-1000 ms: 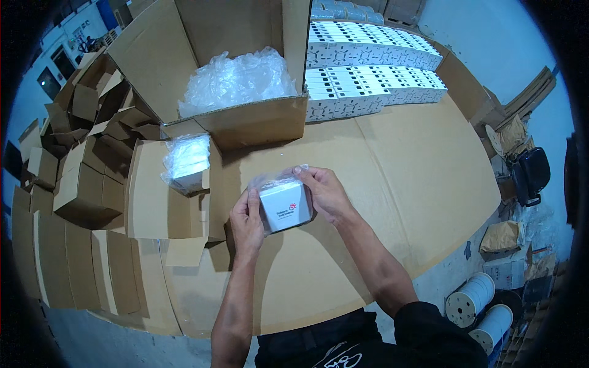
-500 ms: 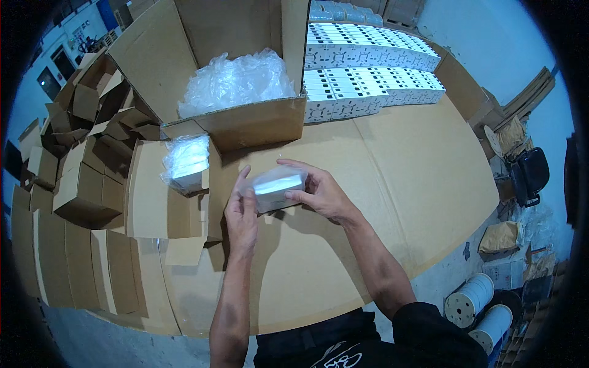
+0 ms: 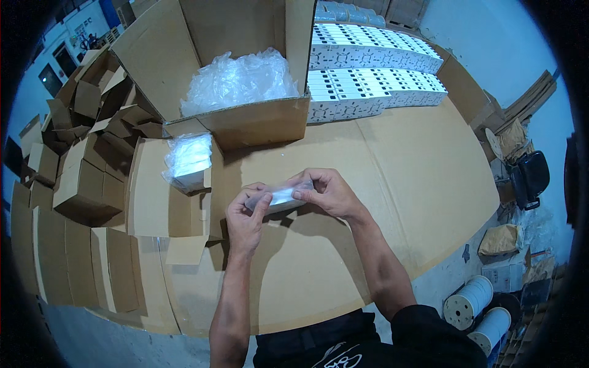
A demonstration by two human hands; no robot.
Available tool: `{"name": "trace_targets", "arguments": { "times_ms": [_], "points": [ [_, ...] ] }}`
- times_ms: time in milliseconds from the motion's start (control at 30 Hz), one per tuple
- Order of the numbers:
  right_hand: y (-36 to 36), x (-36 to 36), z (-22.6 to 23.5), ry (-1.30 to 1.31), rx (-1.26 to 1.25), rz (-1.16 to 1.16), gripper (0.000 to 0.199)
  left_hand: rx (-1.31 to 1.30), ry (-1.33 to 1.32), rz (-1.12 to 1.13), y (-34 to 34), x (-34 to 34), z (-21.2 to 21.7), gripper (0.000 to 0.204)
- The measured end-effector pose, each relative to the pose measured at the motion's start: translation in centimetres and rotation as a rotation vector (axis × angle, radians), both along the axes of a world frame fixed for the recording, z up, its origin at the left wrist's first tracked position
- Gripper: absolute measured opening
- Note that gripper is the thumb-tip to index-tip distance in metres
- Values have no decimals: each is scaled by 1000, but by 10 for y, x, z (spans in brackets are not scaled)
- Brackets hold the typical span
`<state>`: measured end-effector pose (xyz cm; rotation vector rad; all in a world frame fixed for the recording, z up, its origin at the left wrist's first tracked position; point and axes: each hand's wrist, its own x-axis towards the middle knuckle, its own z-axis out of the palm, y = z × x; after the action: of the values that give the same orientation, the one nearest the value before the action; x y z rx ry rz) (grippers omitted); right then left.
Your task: Packing small white boxes into larger cardboard boxes with bubble wrap.
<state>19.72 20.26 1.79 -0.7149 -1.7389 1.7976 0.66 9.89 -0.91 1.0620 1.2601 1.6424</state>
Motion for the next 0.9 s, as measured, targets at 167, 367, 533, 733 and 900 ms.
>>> {"name": "trace_targets", "arguments": {
  "times_ms": [167,367,533,733,900],
  "points": [
    [0,-10,-21,150,41,-110,27,-87,-31,90,-1,6,7,15],
    [-5,-17,-3,201,362,-47,23,39,-173,117,3,4,-9,17],
    [-4,-13,-7,74,227,-51,24,109,-68,215,3,18,12,17],
    [-4,-18,-3,23,321,-127,20,361,831,383,-4,7,14,30],
    [-2,-20,-8,-13,426,-149,15,346,1017,234,-4,15,21,32]
  ]
}}
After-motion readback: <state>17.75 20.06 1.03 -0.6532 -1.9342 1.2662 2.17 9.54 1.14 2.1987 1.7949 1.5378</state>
